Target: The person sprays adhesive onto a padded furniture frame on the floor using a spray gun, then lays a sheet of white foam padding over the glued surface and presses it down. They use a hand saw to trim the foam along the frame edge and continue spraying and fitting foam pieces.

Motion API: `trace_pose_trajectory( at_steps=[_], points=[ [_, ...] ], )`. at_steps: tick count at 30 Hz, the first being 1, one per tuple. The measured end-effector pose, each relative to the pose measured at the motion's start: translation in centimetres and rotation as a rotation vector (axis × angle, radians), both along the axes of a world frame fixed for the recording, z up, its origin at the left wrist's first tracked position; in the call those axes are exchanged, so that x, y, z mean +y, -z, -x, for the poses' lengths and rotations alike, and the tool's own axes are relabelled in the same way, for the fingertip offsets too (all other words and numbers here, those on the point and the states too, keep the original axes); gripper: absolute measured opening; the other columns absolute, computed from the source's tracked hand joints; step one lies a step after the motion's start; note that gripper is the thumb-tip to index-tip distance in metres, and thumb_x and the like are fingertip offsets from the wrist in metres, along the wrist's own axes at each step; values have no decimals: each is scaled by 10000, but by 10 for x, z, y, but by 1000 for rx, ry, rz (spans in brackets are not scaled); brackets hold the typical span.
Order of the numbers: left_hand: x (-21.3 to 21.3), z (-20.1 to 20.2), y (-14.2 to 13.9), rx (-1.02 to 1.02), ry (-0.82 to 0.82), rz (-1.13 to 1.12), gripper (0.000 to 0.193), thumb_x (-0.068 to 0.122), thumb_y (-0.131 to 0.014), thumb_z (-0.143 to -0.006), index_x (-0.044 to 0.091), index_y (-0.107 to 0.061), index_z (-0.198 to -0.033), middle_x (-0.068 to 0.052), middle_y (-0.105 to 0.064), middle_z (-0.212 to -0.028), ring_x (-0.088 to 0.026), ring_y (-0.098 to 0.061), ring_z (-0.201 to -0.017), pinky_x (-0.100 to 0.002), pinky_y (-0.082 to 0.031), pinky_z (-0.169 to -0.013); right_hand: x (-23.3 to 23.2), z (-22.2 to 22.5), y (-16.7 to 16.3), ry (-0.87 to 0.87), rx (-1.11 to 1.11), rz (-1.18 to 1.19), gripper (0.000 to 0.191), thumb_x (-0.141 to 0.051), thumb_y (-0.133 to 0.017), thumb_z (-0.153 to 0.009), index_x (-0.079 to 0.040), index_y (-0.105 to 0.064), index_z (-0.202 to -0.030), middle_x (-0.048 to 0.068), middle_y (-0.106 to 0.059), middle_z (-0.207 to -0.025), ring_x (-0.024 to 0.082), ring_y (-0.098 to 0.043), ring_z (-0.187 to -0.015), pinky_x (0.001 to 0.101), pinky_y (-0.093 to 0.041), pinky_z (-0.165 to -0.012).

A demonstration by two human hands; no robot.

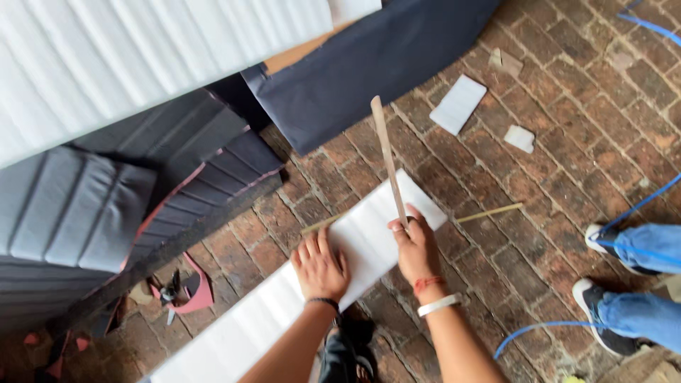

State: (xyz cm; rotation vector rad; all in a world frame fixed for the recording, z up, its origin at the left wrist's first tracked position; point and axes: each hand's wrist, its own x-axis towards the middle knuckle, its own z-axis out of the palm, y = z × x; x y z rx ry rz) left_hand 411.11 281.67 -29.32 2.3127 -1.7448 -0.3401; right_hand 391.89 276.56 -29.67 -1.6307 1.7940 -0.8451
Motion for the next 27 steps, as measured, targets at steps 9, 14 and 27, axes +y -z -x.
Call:
trace_pose_trajectory(
  at_steps=[9,14,27],
  points=[
    [-9,-6,-3,90,15,-169,682,379,-565,-891,92,-375,-1480,-186,-469,-1420,-358,-405,-1328,-539,-216,-1115,-76,21,57,-61,362,-221,223,-373,-699,-862,-164,-770,-826,89,-636,-1112,314,-607,-1040,480,-428,-850],
    [-13,-8,6,52,20,-177,702,402,-545,-920,74,-322,-1500,-208,-454,-1449,-400,-393,-1351,-557,-211,-1097,-106,59,104,-152,-408,-573,220,-251,-668,-912,-71,-769,-835,53,-718,-959,201,-637,-983,353,-438,-916],
    [32,-82,-34,26,-84,-172,850,236,-656,-794,131,-311,-1564,-157,-379,-1582,-341,-314,-1482,-467,-256,-1200,-46,-11,102,-532,-599,-749,207,-202,-691,-853,-36,-811,-819,50,-695,-874,170,-638,-896,306,-448,-892]
  ],
)
